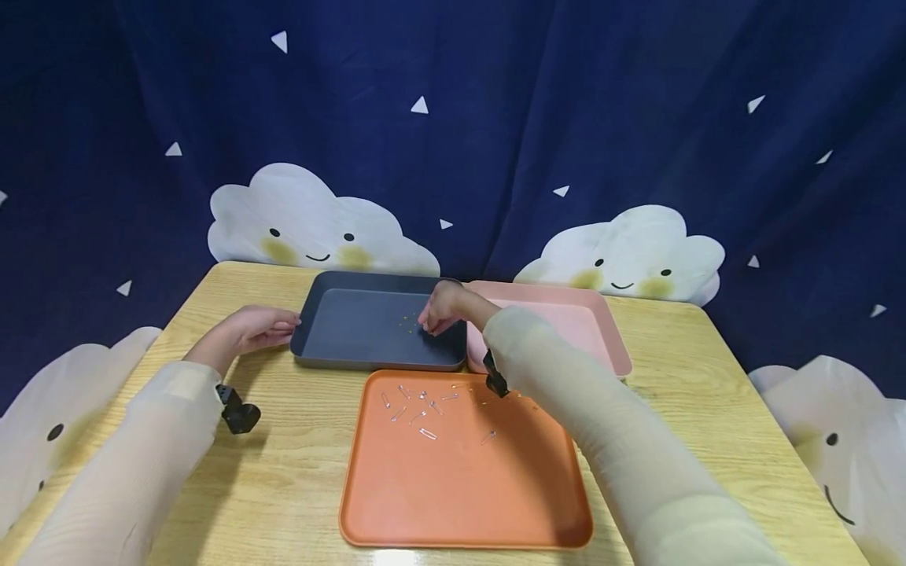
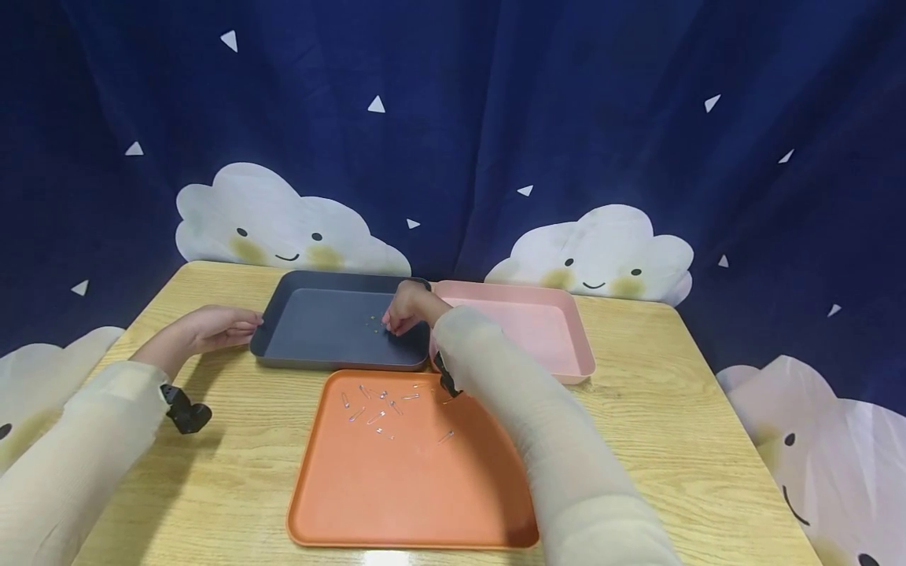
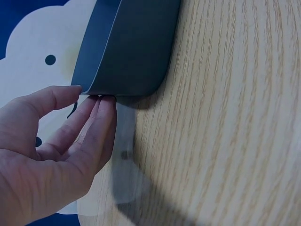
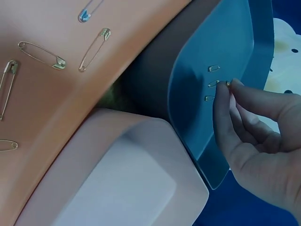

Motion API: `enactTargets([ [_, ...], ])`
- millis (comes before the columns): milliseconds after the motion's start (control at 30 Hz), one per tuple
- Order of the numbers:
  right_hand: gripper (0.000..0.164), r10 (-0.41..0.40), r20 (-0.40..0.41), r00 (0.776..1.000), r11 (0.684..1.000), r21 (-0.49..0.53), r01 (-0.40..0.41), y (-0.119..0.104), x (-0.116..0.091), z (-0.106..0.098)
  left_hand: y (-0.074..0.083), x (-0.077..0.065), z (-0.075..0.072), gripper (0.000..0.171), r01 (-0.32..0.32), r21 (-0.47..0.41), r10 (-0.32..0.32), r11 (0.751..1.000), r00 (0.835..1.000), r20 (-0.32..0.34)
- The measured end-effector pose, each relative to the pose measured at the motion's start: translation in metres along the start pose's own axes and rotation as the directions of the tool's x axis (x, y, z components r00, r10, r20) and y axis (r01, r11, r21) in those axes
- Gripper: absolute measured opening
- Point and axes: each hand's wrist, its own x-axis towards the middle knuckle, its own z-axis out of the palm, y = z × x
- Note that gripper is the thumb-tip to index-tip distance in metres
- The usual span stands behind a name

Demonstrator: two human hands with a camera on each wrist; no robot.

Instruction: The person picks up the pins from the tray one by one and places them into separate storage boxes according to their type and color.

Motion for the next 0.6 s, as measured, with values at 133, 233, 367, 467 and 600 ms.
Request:
enactTargets([
  [133,0.02,0.002,0.006,1.0,1.0,-0.029,-0.002,0.017,0.036,-0.002,0.002,0.0,0.001,0.061,0.0,-0.003,0.0,1.0,1.0,0.0],
  [233,0.02,-0.025,0.035,0.999,0.999,-0.047,0.026,0.027,0.054,-0.008,0.003,-0.001,0.002,0.061,0.005,0.006,-0.005,1.0,1.0,-0.002],
  [367,0.02,-0.057,0.013,0.998,0.996,-0.074,0.058,0.008,0.0,-0.009,0.003,-0.002,0.002,0.061,0.005,0.021,-0.005,1.0,1.0,-0.001],
  [467,0.027,-0.061,-0.051,0.997,0.994,-0.089,0.056,-0.023,-0.085,0.002,0.002,-0.002,0.001,0.061,0.0,0.017,0.0,1.0,1.0,0.006],
  [600,0.032,-0.137,-0.088,0.987,0.988,-0.087,0.129,-0.032,-0.147,0.006,0.002,-0.002,0.001,0.061,0.002,0.008,-0.002,1.0,1.0,0.006],
])
